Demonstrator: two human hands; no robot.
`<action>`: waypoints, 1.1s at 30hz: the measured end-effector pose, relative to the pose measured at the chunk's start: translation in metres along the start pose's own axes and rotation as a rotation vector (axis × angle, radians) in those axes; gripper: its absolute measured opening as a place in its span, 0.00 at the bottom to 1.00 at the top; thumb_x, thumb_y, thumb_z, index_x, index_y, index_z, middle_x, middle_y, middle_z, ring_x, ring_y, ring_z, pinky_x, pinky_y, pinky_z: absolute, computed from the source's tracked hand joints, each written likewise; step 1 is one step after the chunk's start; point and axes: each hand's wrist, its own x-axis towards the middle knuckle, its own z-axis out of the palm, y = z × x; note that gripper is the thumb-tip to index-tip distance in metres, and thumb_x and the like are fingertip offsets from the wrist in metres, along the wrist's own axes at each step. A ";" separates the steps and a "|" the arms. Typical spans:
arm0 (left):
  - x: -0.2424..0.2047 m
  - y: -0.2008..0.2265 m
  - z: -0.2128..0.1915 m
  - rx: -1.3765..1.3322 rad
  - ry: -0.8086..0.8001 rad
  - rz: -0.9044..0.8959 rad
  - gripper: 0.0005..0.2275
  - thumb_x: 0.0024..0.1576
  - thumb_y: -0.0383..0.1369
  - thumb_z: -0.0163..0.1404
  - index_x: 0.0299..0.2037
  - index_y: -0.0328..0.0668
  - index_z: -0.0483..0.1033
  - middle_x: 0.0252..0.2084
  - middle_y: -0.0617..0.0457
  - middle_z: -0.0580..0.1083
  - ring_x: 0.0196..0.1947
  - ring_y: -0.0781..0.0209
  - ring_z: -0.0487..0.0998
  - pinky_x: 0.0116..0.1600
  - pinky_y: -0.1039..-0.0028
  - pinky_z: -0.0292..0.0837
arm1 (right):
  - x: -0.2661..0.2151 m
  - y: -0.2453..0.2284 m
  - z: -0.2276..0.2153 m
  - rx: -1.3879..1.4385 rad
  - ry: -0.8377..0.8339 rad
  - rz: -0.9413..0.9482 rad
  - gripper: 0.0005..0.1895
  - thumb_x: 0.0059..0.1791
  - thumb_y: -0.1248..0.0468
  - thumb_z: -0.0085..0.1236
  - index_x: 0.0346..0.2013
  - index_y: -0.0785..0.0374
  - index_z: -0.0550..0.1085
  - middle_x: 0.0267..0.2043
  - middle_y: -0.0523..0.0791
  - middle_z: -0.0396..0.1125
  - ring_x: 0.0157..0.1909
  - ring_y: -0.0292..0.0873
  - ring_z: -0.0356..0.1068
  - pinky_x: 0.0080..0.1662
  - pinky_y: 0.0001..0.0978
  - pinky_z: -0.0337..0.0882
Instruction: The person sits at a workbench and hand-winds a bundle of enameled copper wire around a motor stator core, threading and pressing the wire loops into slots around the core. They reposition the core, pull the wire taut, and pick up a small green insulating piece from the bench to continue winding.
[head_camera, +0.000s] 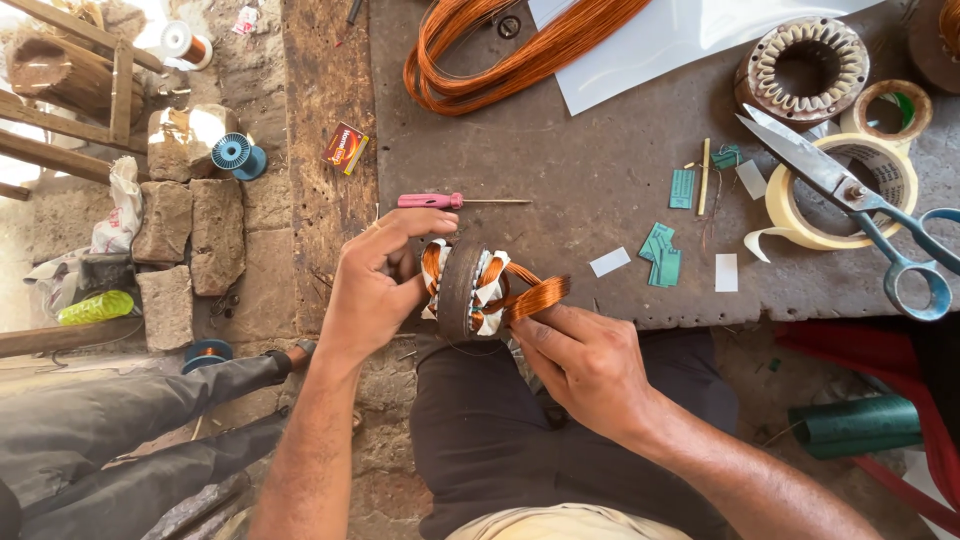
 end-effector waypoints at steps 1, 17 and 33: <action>-0.001 0.001 -0.001 0.000 0.001 0.002 0.21 0.48 0.15 0.54 0.52 0.42 0.81 0.42 0.59 0.77 0.21 0.77 0.58 0.26 0.81 0.55 | 0.001 -0.001 0.000 -0.001 0.001 -0.002 0.09 0.46 0.70 0.65 0.41 0.66 0.79 0.38 0.46 0.75 0.32 0.44 0.76 0.31 0.36 0.74; -0.006 -0.005 0.005 -0.026 -0.020 -0.183 0.19 0.52 0.21 0.60 0.55 0.43 0.79 0.21 0.69 0.64 0.21 0.82 0.59 0.25 0.83 0.52 | 0.005 -0.001 -0.003 -0.008 -0.002 0.004 0.10 0.45 0.70 0.66 0.41 0.65 0.79 0.35 0.45 0.73 0.32 0.46 0.75 0.30 0.38 0.73; -0.008 -0.007 0.007 -0.061 -0.015 -0.165 0.19 0.53 0.21 0.60 0.56 0.42 0.79 0.25 0.69 0.68 0.24 0.82 0.61 0.27 0.84 0.55 | 0.007 -0.001 0.001 -0.042 -0.046 0.028 0.12 0.44 0.69 0.65 0.42 0.62 0.80 0.35 0.43 0.72 0.32 0.45 0.75 0.29 0.39 0.72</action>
